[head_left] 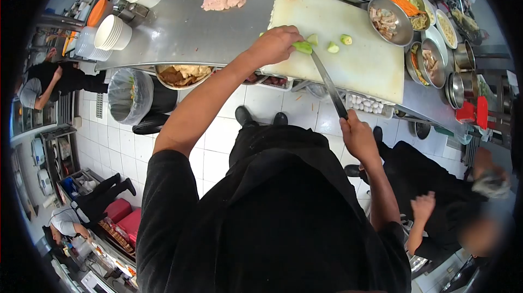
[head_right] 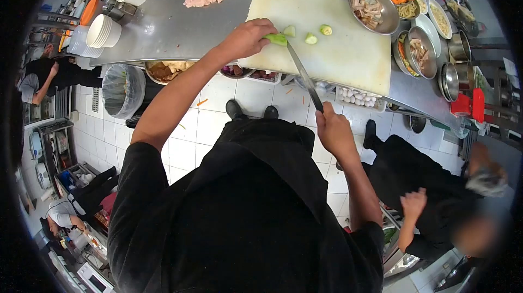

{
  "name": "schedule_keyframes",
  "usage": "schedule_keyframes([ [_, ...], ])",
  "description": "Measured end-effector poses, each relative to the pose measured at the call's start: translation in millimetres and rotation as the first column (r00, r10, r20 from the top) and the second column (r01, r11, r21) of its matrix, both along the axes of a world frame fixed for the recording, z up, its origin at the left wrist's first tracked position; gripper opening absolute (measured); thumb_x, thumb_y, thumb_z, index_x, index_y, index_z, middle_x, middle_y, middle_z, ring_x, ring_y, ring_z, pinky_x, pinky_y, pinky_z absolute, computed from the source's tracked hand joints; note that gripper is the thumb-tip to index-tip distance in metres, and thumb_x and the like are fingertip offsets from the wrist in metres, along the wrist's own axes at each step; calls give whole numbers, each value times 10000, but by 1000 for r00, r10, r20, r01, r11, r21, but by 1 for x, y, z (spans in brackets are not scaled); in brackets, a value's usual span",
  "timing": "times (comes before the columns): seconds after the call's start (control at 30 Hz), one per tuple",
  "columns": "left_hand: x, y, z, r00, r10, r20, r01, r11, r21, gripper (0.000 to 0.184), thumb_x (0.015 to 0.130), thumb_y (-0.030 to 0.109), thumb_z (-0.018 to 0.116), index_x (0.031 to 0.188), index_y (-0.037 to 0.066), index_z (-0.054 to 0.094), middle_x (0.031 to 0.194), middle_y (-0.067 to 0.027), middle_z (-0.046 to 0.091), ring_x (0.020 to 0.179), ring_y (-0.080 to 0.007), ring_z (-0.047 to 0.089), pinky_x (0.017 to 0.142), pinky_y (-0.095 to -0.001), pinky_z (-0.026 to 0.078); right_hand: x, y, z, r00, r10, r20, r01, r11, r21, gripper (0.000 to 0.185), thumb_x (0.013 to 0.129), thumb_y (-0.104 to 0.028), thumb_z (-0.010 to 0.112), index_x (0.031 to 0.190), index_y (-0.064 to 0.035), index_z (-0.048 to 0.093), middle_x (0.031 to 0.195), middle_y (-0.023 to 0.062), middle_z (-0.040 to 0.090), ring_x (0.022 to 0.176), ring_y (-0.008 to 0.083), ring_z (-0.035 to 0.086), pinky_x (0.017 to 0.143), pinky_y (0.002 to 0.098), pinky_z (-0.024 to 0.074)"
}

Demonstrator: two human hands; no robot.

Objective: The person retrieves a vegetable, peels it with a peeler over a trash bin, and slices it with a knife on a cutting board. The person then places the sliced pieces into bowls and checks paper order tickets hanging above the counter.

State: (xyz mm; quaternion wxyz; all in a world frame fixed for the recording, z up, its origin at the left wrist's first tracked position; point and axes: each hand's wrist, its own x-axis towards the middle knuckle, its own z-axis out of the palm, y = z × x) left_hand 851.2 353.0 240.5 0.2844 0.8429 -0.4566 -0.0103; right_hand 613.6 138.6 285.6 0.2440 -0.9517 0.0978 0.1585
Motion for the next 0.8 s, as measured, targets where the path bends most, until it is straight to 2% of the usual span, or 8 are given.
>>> schedule_keyframes([
  [0.13, -10, 0, -4, 985, 175, 2, -175, 984, -24, 274, 754, 60, 612, 1025, 23, 614, 965, -117, 590, 912, -307, 580, 815, -384, 476, 1, -12, 27, 989, -79, 125, 66, 993, 103, 185, 901, -199, 510, 1007, -48, 502, 705, 230, 604, 703, 454, 578, 636, 537, 432],
  [0.2, -12, -3, -5, 980, 200, 5, -200, 980, -22, 290, 747, 65, 619, 1033, 24, 610, 978, -120, 584, 922, -306, 574, 818, -386, 472, 8, -28, 31, 971, -150, 186, 159, 987, -35, 204, 894, -205, 528, 1021, -46, 520, 718, 236, 607, 702, 451, 580, 634, 523, 444],
  [0.3, -17, -16, 7, 976, 206, 70, -203, 978, -46, 331, 736, 74, 632, 1063, 29, 598, 1020, -126, 565, 952, -303, 560, 827, -391, 465, 29, -64, 13, 885, -5, 466, 121, 968, -220, 246, 837, -195, 605, 1032, -54, 555, 744, 226, 613, 697, 416, 598, 631, 485, 468],
  [0.4, -23, -48, 12, 978, 148, 148, -140, 988, -63, 387, 714, 63, 629, 1097, 36, 583, 1055, -135, 536, 971, -291, 541, 829, -390, 458, 59, -99, -22, 825, 52, 562, 129, 952, -278, 281, 800, -179, 637, 1042, -54, 567, 785, 190, 599, 701, 398, 594, 613, 448, 483],
  [0.47, -25, -68, 13, 977, 113, 180, -105, 993, -55, 418, 696, 48, 620, 1111, 39, 577, 1061, -141, 520, 969, -282, 531, 825, -385, 455, 77, -103, -28, 872, -41, 488, 197, 942, -272, 294, 782, -186, 657, 1046, -70, 597, 858, 169, 608, 797, 369, 600, 681, 442, 481],
  [0.53, -27, -84, 12, 973, 119, 200, -156, 971, 180, 438, 710, 40, 603, 1145, 49, 558, 1106, -168, 508, 982, -312, 532, 829, -396, 468, 92, -105, -39, 850, 88, 520, 184, 875, -448, 311, 762, -200, 676, 1049, -91, 627, 976, 153, 592, 957, 342, 556, 785, 441, 450],
  [0.67, -19, -98, 9, 973, 182, 143, -223, 903, 367, 430, 710, 24, 584, 1139, 45, 565, 1082, -192, 518, 979, -328, 542, 823, -386, 476, 134, -59, -50, 767, 133, 628, -32, 985, -170, 458, 711, -308, 717, 1111, -106, 621, 1108, 177, 544, 1084, 343, 475, 935, 428, 380],
  [0.8, -5, -98, 1, 979, 197, 57, -205, 915, 348, 426, 697, 33, 604, 1121, 25, 569, 1015, -205, 557, 955, -341, 573, 817, -393, 481, 170, -28, -70, 740, 222, 635, -118, 972, -202, 618, 706, -367, 707, 1241, -119, 524, 1213, 189, 474, 1154, 348, 412, 987, 433, 338],
])
